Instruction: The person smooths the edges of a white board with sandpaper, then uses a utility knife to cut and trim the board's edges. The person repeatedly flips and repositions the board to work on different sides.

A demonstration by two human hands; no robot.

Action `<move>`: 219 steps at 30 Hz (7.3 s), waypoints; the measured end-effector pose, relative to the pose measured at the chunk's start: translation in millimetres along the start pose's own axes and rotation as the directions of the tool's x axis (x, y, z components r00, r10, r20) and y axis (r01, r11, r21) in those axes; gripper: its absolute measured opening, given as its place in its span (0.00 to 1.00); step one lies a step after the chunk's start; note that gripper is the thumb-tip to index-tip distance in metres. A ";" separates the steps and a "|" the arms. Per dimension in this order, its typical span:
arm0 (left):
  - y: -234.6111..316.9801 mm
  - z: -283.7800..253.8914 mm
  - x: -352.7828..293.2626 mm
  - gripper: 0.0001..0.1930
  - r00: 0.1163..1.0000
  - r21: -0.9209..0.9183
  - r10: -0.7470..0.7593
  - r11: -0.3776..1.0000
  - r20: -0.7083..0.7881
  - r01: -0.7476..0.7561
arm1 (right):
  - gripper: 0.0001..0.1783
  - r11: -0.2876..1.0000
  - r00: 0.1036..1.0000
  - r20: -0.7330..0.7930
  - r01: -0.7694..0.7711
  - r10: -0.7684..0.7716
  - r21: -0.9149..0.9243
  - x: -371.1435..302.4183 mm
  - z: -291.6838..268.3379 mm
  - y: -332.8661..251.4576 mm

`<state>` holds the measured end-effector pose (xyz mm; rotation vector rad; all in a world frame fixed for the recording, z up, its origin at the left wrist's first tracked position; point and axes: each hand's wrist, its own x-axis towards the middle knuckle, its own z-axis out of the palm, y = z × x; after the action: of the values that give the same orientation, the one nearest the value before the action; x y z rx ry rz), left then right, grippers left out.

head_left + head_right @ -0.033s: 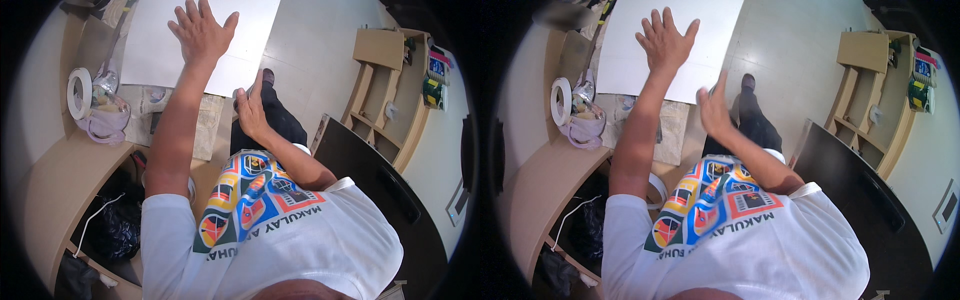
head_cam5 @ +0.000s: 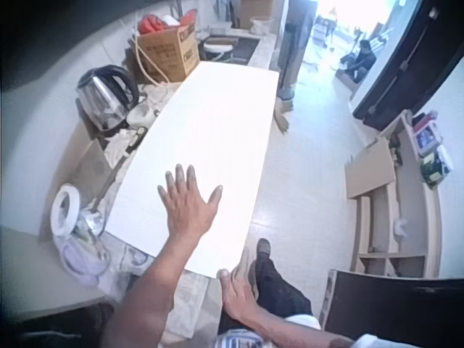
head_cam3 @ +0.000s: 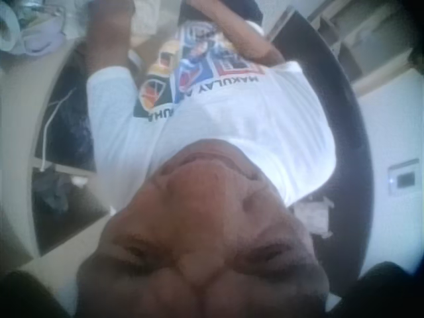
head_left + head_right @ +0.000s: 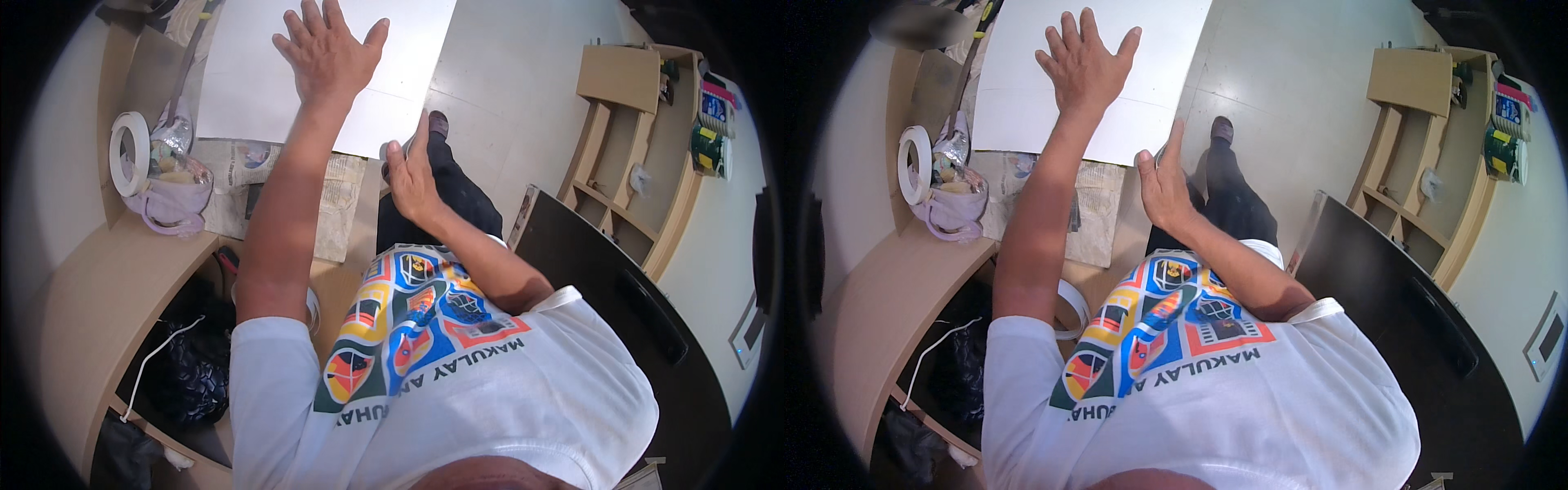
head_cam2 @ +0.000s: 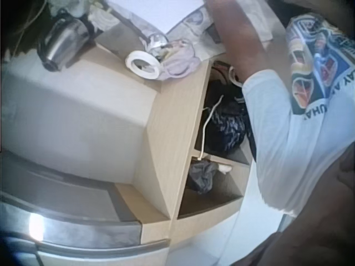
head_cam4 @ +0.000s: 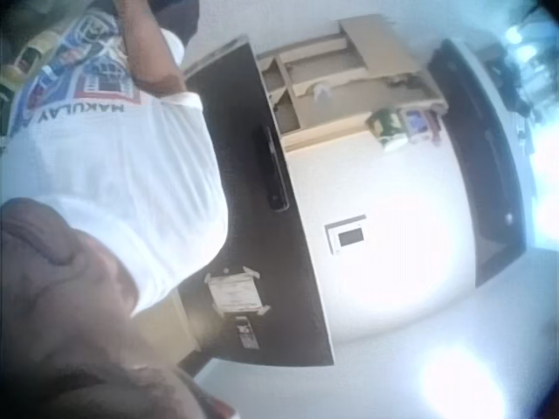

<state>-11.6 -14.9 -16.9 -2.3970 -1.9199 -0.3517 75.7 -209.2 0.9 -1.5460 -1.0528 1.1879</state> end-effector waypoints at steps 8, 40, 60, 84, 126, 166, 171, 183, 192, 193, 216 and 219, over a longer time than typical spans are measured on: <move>1.5 1.3 15.0 0.50 1.000 -0.012 0.002 1.000 0.018 -0.001 | 0.40 0.993 0.977 -0.199 0.089 -0.072 0.075 196.5 -66.4 0.9; 80.0 -57.9 -22.4 0.40 0.940 -0.154 0.239 0.966 0.242 -0.206 | 0.23 0.807 0.855 -0.156 -0.386 0.495 0.447 -37.1 -219.6 100.4; 54.8 -106.0 -78.8 0.27 0.852 -0.362 0.212 0.932 0.479 -0.028 | 0.28 0.856 0.952 0.108 -0.304 0.286 0.418 24.4 -81.5 54.4; 12.3 -38.8 -80.2 0.25 0.992 -0.097 0.111 0.990 0.059 -0.105 | 0.33 0.962 0.949 0.299 -0.168 0.099 0.217 -31.2 -61.3 -22.0; 89.2 2.8 157.6 0.38 0.907 0.109 -0.294 0.956 0.301 0.274 | 0.21 0.880 0.812 -0.340 0.439 -0.475 -0.180 350.1 -82.4 42.2; 85.2 1.5 152.9 0.36 0.902 0.195 -0.292 0.951 0.318 0.239 | 0.20 0.971 0.873 -0.431 0.232 -0.230 -0.049 594.1 -157.2 -16.5; 84.8 1.8 157.7 0.38 0.897 0.159 -0.274 0.960 0.347 0.231 | 0.32 0.973 0.977 -0.201 -0.017 0.065 0.230 645.1 -155.4 0.0; 96.5 3.9 174.4 0.37 0.931 0.095 -0.155 0.987 0.331 0.131 | 0.28 0.874 0.893 -0.448 0.177 0.051 0.453 695.9 -207.5 1.9; 88.5 -1.5 155.1 0.36 0.908 0.093 -0.273 0.962 0.319 0.256 | 0.35 0.774 0.966 -0.029 -0.189 0.258 0.605 414.2 -142.6 -29.8; 88.3 -2.2 154.6 0.36 0.911 0.087 -0.260 0.966 0.321 0.245 | 0.37 0.752 0.976 -0.039 -0.139 0.213 0.644 419.8 -145.8 -29.9; 90.2 -4.7 160.3 0.33 0.932 0.074 -0.129 0.991 0.339 0.111 | 0.33 0.617 0.964 -0.262 0.238 -0.054 0.750 615.1 -190.2 -20.0; 85.6 -2.9 159.5 0.33 0.937 0.061 -0.128 0.992 0.325 0.115 | 0.36 0.611 0.967 -0.250 0.225 -0.045 0.759 589.7 -169.1 -14.0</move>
<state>103.2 117.7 27.7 -2.4429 -2.1882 0.0933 344.9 334.4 -91.1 -0.8305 -0.3757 1.1237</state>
